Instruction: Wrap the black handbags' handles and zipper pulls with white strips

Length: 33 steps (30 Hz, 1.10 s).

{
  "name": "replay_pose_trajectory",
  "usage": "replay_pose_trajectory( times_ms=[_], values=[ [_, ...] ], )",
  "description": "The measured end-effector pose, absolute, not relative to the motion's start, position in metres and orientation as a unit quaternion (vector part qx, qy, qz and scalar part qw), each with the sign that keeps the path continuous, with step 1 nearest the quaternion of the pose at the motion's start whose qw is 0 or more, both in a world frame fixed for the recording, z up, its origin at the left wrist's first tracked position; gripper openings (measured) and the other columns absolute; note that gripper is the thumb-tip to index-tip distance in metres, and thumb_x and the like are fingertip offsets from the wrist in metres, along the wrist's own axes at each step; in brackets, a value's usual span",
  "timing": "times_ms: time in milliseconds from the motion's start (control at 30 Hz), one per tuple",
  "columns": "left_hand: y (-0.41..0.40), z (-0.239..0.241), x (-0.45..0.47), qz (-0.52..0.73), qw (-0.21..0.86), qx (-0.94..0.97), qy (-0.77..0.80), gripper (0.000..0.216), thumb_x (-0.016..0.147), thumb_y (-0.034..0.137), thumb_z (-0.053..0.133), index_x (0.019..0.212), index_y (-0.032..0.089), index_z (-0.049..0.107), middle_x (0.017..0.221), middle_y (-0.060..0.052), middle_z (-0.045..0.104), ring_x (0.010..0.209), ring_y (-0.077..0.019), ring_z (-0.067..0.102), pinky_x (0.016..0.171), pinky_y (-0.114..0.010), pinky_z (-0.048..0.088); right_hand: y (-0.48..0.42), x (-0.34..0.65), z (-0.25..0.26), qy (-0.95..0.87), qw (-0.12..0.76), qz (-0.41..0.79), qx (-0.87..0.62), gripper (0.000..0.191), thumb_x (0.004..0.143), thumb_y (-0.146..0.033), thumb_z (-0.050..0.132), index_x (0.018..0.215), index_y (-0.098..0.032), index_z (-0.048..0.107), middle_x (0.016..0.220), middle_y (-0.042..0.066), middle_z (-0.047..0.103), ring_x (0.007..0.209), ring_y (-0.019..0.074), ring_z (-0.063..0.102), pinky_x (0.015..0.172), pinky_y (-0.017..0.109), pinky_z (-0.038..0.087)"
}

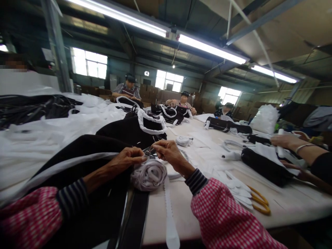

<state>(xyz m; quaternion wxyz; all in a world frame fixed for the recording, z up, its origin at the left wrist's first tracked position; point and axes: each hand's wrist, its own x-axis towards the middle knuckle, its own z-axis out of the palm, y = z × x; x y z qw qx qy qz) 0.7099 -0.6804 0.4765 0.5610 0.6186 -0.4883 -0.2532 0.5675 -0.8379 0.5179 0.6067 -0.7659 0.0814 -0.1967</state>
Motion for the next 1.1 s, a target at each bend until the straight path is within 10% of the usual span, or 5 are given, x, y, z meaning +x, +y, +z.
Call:
replay_pose_trajectory(
  times_ms=[733,1100],
  values=[
    [-0.671,0.476,0.703,-0.11,0.537,0.618,-0.564,0.015,0.082,0.028,0.064,0.089,0.017,0.072,0.099,-0.005,0.073,0.095,-0.0232,0.064,0.082,-0.032,0.046,-0.831,0.557,0.558,0.069,0.549,0.083,-0.829,0.023,0.076,-0.032,0.077,0.073,-0.012,0.065,0.051,-0.005,0.052,0.042,0.0047,0.036,0.039,0.018,0.021],
    [-0.668,0.479,0.703,-0.036,0.513,0.627,-0.586,0.024,0.085,0.041,0.066,0.076,0.018,0.066,0.088,-0.003,0.068,0.083,-0.0194,0.058,0.076,-0.029,0.044,-0.817,0.571,0.544,0.116,0.533,0.0,-0.838,0.018,0.078,-0.027,0.076,0.081,-0.015,0.062,0.05,-0.003,0.059,0.038,0.0061,0.043,0.036,0.016,0.029]
  ],
)
